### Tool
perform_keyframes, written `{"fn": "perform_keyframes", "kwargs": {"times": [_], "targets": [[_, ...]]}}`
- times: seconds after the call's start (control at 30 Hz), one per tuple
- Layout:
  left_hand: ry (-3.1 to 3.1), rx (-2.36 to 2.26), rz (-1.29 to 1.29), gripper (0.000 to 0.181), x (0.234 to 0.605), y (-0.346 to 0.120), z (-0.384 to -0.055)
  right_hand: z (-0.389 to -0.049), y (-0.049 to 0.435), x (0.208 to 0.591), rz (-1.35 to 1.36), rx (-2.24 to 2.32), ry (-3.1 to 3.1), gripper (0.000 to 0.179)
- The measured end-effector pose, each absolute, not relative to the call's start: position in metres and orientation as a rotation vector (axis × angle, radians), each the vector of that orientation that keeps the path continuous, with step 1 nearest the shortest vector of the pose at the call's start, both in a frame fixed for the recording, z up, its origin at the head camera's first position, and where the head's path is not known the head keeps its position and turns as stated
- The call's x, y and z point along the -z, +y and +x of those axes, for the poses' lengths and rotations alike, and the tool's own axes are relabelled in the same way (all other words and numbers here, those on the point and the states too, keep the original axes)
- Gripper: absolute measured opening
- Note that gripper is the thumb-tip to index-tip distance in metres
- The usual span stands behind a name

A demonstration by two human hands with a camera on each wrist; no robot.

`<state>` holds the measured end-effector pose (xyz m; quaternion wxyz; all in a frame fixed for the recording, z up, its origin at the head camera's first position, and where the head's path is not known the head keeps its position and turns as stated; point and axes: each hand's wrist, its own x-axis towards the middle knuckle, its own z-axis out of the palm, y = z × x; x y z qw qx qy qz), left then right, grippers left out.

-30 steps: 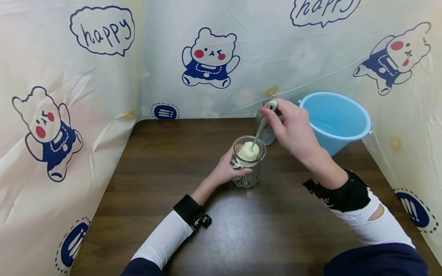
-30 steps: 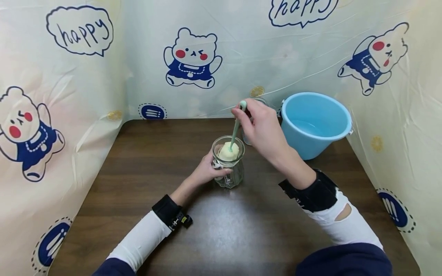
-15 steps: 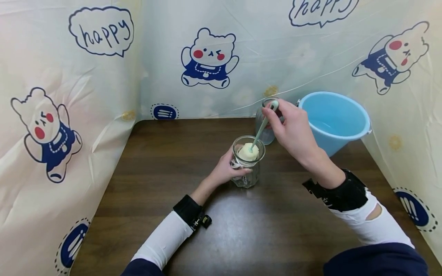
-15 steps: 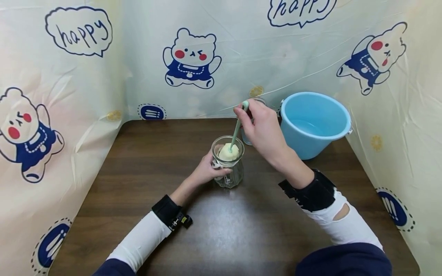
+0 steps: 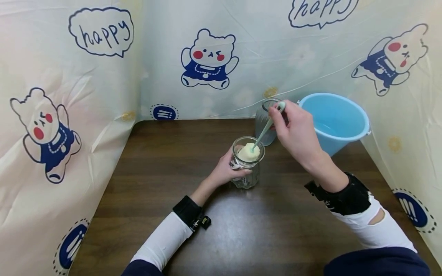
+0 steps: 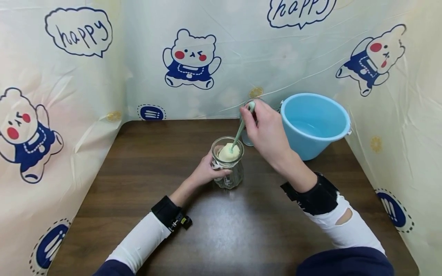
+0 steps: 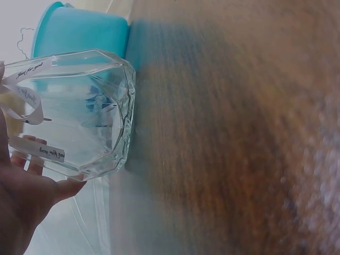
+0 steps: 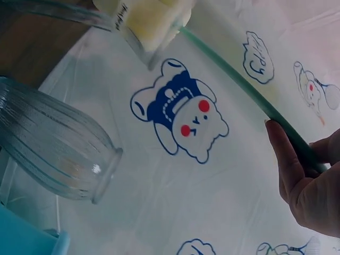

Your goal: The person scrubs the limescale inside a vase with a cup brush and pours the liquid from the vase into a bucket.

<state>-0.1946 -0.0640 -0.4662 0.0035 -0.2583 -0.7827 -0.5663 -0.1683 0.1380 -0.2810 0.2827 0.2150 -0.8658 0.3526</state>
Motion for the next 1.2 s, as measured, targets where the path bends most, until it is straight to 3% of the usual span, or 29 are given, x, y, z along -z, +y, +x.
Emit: {"fn": "perform_keyframes", "kwargs": {"times": [0.23, 0.5, 0.8, 1.2], "targets": [[-2.485, 1.766, -0.792, 0.081, 0.492, -0.063, -0.209, -0.152, 0.137, 0.275, 0.662, -0.906, -2.298, 0.017], [-2.490, 1.758, -0.804, 0.083, 0.493, -0.064, -0.212, -0.131, 0.124, 0.268, 0.884, -0.866, -2.180, 0.007], [-2.499, 1.782, -0.815, 0.084, 0.491, -0.064, -0.212, -0.141, 0.114, 0.285, 0.996, -0.872, -2.247, 0.007], [-2.515, 1.747, -0.775, 0.089, 0.493, -0.065, -0.210, -0.142, 0.113, 0.257, 0.985, -0.967, -2.141, 0.008]]}}
